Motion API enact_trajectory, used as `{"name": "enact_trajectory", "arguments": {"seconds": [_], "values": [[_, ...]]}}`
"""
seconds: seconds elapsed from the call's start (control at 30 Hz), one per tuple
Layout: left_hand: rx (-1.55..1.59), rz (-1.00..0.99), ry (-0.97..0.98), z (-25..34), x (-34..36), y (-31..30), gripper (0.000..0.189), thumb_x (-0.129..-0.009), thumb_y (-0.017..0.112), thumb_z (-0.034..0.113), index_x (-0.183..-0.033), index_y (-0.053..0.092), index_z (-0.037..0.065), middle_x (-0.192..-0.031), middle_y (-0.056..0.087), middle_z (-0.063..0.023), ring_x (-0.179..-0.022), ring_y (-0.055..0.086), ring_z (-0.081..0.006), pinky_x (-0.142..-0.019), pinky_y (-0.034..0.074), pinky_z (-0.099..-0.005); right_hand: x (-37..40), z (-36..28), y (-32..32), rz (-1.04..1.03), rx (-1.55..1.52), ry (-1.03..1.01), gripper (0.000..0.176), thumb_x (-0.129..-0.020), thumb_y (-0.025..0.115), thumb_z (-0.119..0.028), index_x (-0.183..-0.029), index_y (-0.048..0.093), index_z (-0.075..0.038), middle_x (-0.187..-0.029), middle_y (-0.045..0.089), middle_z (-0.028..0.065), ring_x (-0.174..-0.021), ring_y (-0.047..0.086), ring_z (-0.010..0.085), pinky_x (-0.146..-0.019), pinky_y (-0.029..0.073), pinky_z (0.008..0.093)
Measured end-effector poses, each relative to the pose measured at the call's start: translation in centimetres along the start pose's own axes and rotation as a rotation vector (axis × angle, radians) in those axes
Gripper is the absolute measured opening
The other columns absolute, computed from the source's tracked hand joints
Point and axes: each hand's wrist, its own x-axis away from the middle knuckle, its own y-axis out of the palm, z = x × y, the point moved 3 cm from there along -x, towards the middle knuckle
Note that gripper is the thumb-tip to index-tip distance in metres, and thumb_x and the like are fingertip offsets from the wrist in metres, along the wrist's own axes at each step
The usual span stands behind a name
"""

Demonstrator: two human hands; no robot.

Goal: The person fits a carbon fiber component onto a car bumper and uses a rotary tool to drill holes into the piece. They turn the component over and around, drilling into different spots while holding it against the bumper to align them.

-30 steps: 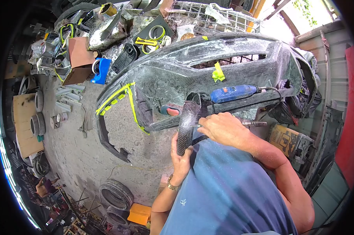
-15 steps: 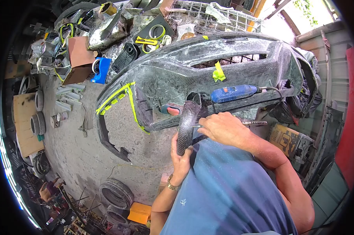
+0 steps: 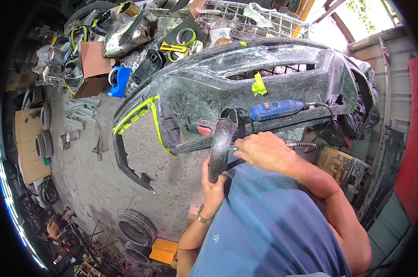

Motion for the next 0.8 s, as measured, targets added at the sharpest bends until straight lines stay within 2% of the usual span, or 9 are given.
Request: {"name": "enact_trajectory", "arguments": {"seconds": [0.33, 0.4, 0.7, 0.8], "values": [[0.025, 0.008, -0.037, -0.48, -0.07, -0.15, 0.058, -0.075, 0.058, -0.004, -0.132, 0.044, 0.002, -0.107, 0.056, -0.0028, -0.089, 0.054, -0.0094, -0.077, 0.045, -0.0232, 0.06, 0.03, 0.31, 0.016, 0.01, -0.011, 0.028, -0.093, 0.055, -0.031, -0.095, 0.059, -0.003, -0.082, 0.067, 0.0171, -0.076, 0.066, 0.0368, -0.066, 0.052, 0.0473], [-0.023, 0.02, 0.024, -0.05, -0.18, -0.03, 0.059, -0.075, 0.058, -0.004, -0.131, 0.044, 0.002, -0.105, 0.057, -0.0026, -0.087, 0.054, -0.0094, -0.076, 0.045, -0.0228, 0.15, -0.09, 0.53, 0.047, 0.034, -0.013, 0.029, -0.094, 0.054, -0.031, -0.095, 0.059, -0.002, -0.082, 0.067, 0.0163, -0.075, 0.067, 0.0359, -0.066, 0.052, 0.0473], [0.009, -0.001, -0.02, -0.03, -0.06, -0.02, 0.059, -0.074, 0.057, -0.004, -0.131, 0.044, 0.001, -0.107, 0.056, -0.0035, -0.089, 0.054, -0.0101, -0.079, 0.045, -0.0239, 0.23, -0.46, 0.43, 0.098, 0.084, 0.012, 0.029, -0.094, 0.054, -0.029, -0.094, 0.059, -0.001, -0.082, 0.066, 0.0161, -0.074, 0.067, 0.0355, -0.064, 0.054, 0.0453], [-0.005, 0.003, 0.021, 0.05, -0.15, 0.06, 0.06, -0.075, 0.058, -0.005, -0.132, 0.043, 0.001, -0.108, 0.056, -0.0035, -0.089, 0.054, -0.0101, -0.08, 0.045, -0.0239, 0.27, -0.63, 0.52, 0.092, 0.086, 0.022, 0.028, -0.094, 0.054, -0.029, -0.095, 0.059, -0.001, -0.081, 0.066, 0.0163, -0.074, 0.067, 0.0353, -0.064, 0.054, 0.0453]]}}
